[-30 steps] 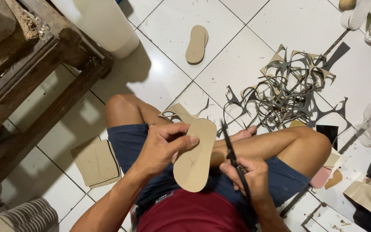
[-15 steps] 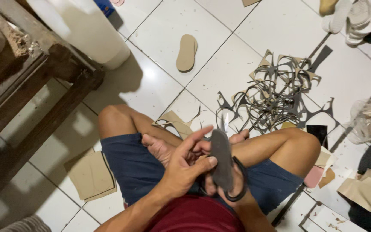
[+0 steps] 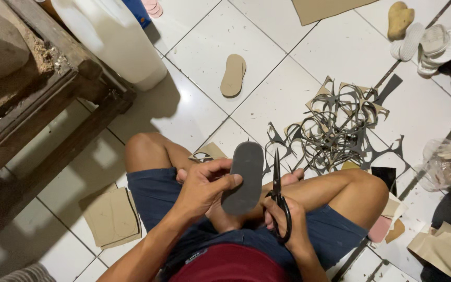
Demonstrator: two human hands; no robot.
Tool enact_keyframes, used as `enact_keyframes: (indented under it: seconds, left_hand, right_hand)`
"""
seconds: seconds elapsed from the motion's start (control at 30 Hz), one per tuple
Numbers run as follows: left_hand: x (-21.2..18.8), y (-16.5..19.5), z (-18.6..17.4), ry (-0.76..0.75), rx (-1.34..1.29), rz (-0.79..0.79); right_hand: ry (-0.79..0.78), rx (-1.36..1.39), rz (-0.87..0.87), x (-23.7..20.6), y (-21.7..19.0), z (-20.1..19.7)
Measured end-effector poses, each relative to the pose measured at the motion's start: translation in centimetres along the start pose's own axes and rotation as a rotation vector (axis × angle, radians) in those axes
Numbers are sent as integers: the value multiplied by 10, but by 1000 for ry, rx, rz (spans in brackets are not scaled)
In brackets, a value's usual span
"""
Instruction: The person sits on the workshop floor and cuts insole shapes from cardboard sheets using large scissors, following drawn outlines. They trim around the curved outline, set finished cutouts aside with completed pairs, and pick up new marked cardboard pieces to cut more.
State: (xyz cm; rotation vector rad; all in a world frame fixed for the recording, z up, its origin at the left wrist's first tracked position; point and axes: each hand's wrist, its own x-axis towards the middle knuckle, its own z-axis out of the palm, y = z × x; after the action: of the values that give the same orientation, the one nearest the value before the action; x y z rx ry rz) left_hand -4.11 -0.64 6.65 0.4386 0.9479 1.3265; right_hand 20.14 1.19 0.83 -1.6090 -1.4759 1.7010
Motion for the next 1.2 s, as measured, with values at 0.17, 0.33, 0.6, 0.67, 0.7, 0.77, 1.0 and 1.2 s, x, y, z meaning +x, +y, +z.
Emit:
enact_keyframes:
  seconds: [0.17,0.33,0.6,0.67,0.7,0.77,1.0,1.2]
  left_hand:
    - [2,0,-9,30,58,-6]
    - [-9,10,-8,-60,684,417]
    - [-18,8,3,-9,1132,948]
    - [-19,-2,0,154,908,800]
    - [-18,-7,-3,237,795,728]
    - [-17,-19,-14,290,657,480]
    - [-8,-65,-49,-111,1570,456]
    - [4,-83,-50,179,1821,597]
  right_hand:
    - [-93,132,-111,-1,-5,4]
    - [-303,753,-90,-2,-5,12]
    - [53,190,-246,0,-16,15]
    - [151,-46,-399,-8,-20,15]
    - [196,-167,-477,-10,-23,16]
    - [233,-131,-491,-11,-24,21]
    - [393,217,-865,2,-13,17]
    - [569,-336,-882,84,-86,-7]
